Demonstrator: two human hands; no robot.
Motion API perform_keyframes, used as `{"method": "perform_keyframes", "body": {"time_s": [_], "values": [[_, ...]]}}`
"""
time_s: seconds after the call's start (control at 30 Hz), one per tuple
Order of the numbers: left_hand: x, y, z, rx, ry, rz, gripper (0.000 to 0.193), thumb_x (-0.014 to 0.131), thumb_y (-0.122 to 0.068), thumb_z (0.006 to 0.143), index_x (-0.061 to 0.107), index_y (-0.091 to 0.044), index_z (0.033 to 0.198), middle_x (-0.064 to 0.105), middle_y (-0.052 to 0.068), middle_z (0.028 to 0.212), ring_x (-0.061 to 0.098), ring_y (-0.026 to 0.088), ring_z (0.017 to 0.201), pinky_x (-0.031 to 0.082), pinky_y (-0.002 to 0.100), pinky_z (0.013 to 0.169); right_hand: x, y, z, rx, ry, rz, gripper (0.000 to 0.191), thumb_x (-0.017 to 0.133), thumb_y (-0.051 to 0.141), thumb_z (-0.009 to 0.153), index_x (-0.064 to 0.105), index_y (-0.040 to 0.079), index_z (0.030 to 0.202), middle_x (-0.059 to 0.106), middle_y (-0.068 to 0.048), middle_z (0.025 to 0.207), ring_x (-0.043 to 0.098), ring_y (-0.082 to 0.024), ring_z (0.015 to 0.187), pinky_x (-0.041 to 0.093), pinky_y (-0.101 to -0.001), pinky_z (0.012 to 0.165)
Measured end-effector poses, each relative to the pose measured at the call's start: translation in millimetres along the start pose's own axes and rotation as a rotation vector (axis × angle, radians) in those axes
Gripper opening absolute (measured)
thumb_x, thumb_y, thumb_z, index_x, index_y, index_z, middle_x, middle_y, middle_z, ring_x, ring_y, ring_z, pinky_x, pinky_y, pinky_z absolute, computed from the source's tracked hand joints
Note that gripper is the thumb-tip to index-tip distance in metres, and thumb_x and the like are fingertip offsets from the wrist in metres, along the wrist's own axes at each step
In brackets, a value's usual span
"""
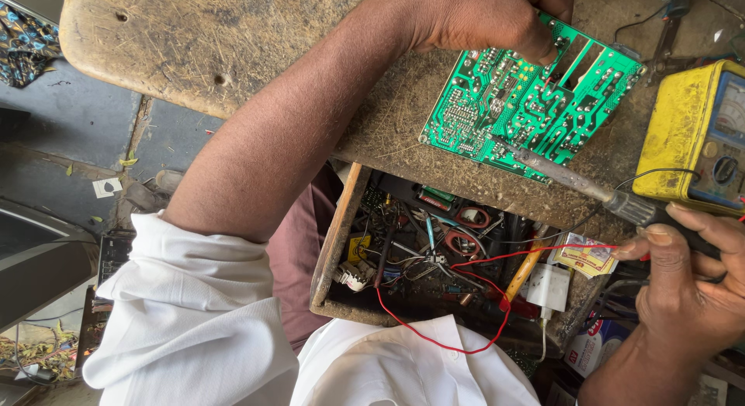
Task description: The person tests a green circuit board with multimeter probes, probing components on the board. They then pick up a soldering iron and solder points on the board, repositioning and turning it over. Finally they handle small electronic components from a parts tray and work on a smaller board.
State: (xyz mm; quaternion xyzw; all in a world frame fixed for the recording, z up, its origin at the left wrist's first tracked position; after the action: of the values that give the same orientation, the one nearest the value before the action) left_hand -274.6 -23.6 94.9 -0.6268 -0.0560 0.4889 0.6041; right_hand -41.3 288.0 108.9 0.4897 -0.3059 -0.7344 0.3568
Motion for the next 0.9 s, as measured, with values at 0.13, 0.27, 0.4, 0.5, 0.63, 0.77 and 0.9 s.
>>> {"method": "perform_keyframes", "body": {"time_s": [0.13, 0.27, 0.4, 0.5, 0.63, 0.77, 0.9], "values": [[1, 1, -1, 0.007, 0.006, -0.095, 0.032, 0.072, -0.038, 0.082, 0.077, -0.018, 0.107, 0.070, -0.003, 0.081, 0.064, 0.010, 0.073, 0.051, 0.033, 0.064, 2, -6, 0, 0.052, -0.013, 0.104, 0.011, 0.063, -0.011, 0.112, 0.057, -0.010, 0.121, 0.065, -0.019, 0.098, 0.068, -0.021, 0.075, 0.065, -0.0372, 0.077], [-1, 1, -1, 0.034, 0.023, -0.136, 0.033, 0.075, -0.036, 0.081, 0.077, -0.016, 0.107, 0.071, -0.001, 0.082, 0.064, 0.010, 0.074, 0.051, 0.033, 0.065, 5, -9, 1, 0.084, -0.017, 0.176, 0.010, 0.064, -0.012, 0.111, 0.058, -0.010, 0.119, 0.065, -0.021, 0.099, 0.067, -0.021, 0.073, 0.063, -0.0382, 0.075], [-3, 1, -2, 0.060, 0.006, -0.122, 0.033, 0.075, -0.038, 0.082, 0.078, -0.017, 0.108, 0.072, -0.003, 0.084, 0.065, 0.010, 0.075, 0.052, 0.033, 0.067, 8, -10, 2, 0.090, -0.012, 0.241, 0.009, 0.064, -0.012, 0.112, 0.058, -0.010, 0.117, 0.066, -0.020, 0.096, 0.068, -0.021, 0.072, 0.064, -0.0387, 0.074], [-3, 0, -3, 0.033, -0.004, -0.111, 0.034, 0.075, -0.038, 0.082, 0.078, -0.018, 0.110, 0.073, -0.003, 0.085, 0.065, 0.010, 0.076, 0.052, 0.033, 0.067, 9, -10, 1, 0.093, -0.008, 0.250, 0.008, 0.063, -0.012, 0.112, 0.058, -0.010, 0.117, 0.066, -0.020, 0.096, 0.068, -0.021, 0.072, 0.064, -0.0390, 0.075], [-3, -1, -4, -0.002, 0.012, -0.126, 0.035, 0.075, -0.038, 0.082, 0.078, -0.019, 0.110, 0.074, -0.004, 0.086, 0.067, 0.009, 0.077, 0.054, 0.032, 0.067, 8, -12, 1, 0.104, -0.019, 0.277, 0.008, 0.063, -0.011, 0.112, 0.059, -0.012, 0.119, 0.066, -0.021, 0.097, 0.067, -0.021, 0.072, 0.064, -0.0394, 0.074], [-3, -2, -4, 0.009, 0.020, -0.113, 0.034, 0.075, -0.038, 0.082, 0.077, -0.019, 0.111, 0.074, -0.003, 0.085, 0.066, 0.009, 0.076, 0.053, 0.032, 0.067, 8, -13, -1, 0.115, -0.020, 0.316, 0.006, 0.063, -0.012, 0.113, 0.058, -0.011, 0.115, 0.065, -0.021, 0.094, 0.066, -0.023, 0.071, 0.062, -0.0392, 0.072], [-3, 0, -3, 0.003, 0.039, -0.144, 0.034, 0.075, -0.038, 0.081, 0.078, -0.019, 0.110, 0.074, -0.004, 0.086, 0.066, 0.009, 0.076, 0.054, 0.032, 0.067, 10, -12, -1, 0.113, -0.007, 0.327, 0.006, 0.064, -0.009, 0.113, 0.058, -0.010, 0.115, 0.064, -0.020, 0.090, 0.066, -0.024, 0.069, 0.062, -0.0405, 0.071]]}}
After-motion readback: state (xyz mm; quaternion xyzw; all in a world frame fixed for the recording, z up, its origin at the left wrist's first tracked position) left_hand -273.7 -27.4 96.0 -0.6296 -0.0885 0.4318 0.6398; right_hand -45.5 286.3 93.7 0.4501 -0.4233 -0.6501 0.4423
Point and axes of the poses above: each hand's wrist, its own z-axis towards the middle knuckle, its own x-axis out of the palm, y = z × x, the point moved 3 cm from there along z, towards the middle knuckle
